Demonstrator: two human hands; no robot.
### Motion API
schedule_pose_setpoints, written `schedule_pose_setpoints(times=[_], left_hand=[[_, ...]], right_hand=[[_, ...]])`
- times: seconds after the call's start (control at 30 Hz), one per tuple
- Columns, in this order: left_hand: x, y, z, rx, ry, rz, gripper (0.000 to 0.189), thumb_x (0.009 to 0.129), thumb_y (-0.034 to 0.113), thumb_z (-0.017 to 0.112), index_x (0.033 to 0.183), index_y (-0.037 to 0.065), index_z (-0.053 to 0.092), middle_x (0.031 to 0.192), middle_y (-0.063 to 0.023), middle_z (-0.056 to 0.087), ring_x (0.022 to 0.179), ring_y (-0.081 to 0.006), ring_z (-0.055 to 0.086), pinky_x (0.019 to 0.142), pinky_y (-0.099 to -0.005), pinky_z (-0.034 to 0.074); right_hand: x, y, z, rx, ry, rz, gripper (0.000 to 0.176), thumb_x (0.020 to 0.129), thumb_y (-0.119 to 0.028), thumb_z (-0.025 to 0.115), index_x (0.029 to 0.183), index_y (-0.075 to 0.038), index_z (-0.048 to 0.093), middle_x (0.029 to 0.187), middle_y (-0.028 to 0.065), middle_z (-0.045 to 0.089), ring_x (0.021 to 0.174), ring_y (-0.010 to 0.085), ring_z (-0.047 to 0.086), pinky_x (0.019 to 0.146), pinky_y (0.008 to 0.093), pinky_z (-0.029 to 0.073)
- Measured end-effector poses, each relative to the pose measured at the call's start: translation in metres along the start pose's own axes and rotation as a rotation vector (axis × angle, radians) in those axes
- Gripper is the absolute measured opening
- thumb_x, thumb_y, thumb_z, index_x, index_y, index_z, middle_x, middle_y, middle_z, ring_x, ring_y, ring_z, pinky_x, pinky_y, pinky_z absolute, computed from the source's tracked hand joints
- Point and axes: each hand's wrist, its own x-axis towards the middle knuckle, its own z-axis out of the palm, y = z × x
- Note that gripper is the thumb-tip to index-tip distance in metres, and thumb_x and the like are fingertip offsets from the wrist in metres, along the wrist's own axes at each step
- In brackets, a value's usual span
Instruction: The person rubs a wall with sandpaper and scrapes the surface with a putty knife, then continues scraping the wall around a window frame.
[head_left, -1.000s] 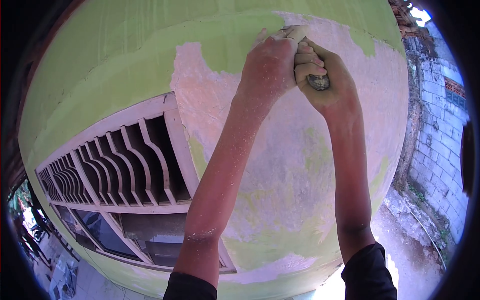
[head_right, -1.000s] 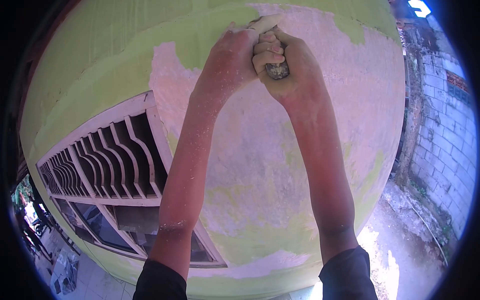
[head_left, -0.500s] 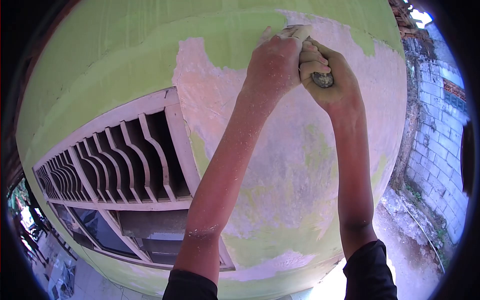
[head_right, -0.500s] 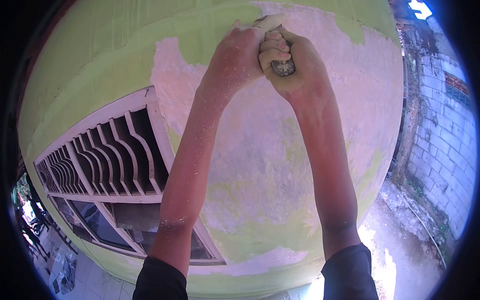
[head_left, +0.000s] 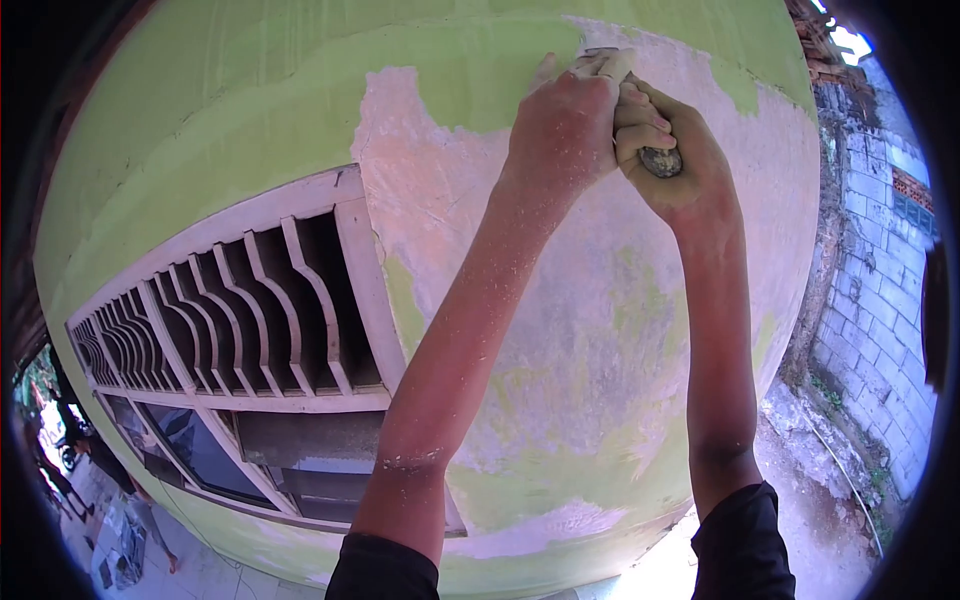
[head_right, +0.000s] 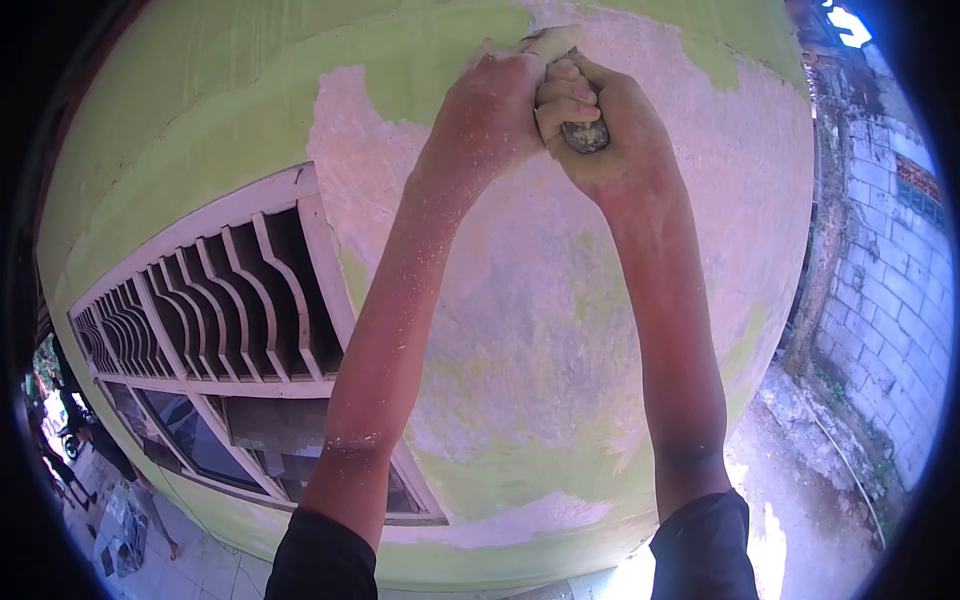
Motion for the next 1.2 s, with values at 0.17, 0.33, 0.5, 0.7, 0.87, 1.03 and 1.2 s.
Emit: schedule_pose_setpoints(times=[0.17,0.33,0.5,0.7,0.87,1.03,1.2], left_hand=[[0.015,-0.002,-0.01,-0.102,-0.008,0.007,0.054,0.08,0.033,0.074,0.128,0.012,0.06,0.101,-0.0128,0.069,0.096,-0.0301,0.066,0.103,-0.0421,0.042],[0.005,-0.006,0.01,-0.153,0.174,0.096,0.055,0.078,0.039,0.073,0.124,0.012,0.061,0.104,-0.012,0.07,0.097,-0.0295,0.066,0.105,-0.0432,0.041],[0.006,-0.003,0.012,-0.044,0.062,0.047,0.056,0.077,0.045,0.072,0.12,0.01,0.062,0.109,-0.0098,0.069,0.101,-0.028,0.065,0.111,-0.0483,0.035],[0.008,0.0,0.008,-0.125,0.136,0.045,0.053,0.08,0.037,0.073,0.126,0.013,0.061,0.11,-0.011,0.069,0.097,-0.0336,0.064,0.102,-0.0427,0.043],[-0.009,0.008,0.009,-0.141,0.274,0.081,0.055,0.078,0.037,0.075,0.126,0.013,0.061,0.109,-0.0101,0.068,0.097,-0.0346,0.064,0.097,-0.0415,0.048],[-0.018,0.014,0.012,-0.03,0.202,0.024,0.061,0.075,0.041,0.076,0.126,0.011,0.06,0.106,-0.0101,0.069,0.101,-0.031,0.064,0.103,-0.0447,0.042],[-0.004,0.007,0.003,-0.132,0.178,0.004,0.067,0.07,0.048,0.077,0.123,0.011,0.06,0.105,-0.0097,0.069,0.107,-0.0283,0.063,0.11,-0.0489,0.035]], right_hand=[[0.018,-0.002,0.003,-0.036,0.016,-0.054,0.026,0.106,-0.014,0.034,0.085,-0.001,0.045,0.067,0.0003,0.041,0.05,0.0066,0.038,0.04,0.0187,0.038],[0.013,0.003,-0.005,-0.079,0.032,-0.066,0.027,0.106,-0.015,0.034,0.085,-0.002,0.044,0.067,0.0005,0.041,0.05,0.0069,0.038,0.04,0.0189,0.038],[0.006,-0.011,-0.012,0.047,-0.059,0.046,0.028,0.107,-0.016,0.035,0.084,-0.003,0.044,0.068,0.0004,0.042,0.051,0.0064,0.039,0.041,0.0188,0.038],[0.019,-0.015,-0.005,0.036,-0.072,0.035,0.025,0.106,-0.014,0.036,0.086,-0.003,0.045,0.073,0.0013,0.045,0.052,0.006,0.04,0.039,0.017,0.038],[0.006,-0.002,-0.007,-0.098,0.015,-0.03,0.022,0.106,-0.014,0.038,0.089,-0.002,0.046,0.074,0.0017,0.047,0.053,0.0049,0.042,0.039,0.0162,0.038],[-0.007,0.003,-0.009,-0.086,0.005,0.009,0.023,0.106,-0.017,0.037,0.09,-0.003,0.046,0.073,0.0007,0.046,0.052,0.0045,0.041,0.039,0.0162,0.038],[0.014,-0.003,-0.01,-0.096,-0.021,-0.006,0.023,0.106,-0.017,0.036,0.089,-0.004,0.046,0.073,0.0008,0.046,0.052,0.0046,0.041,0.04,0.0168,0.038]])
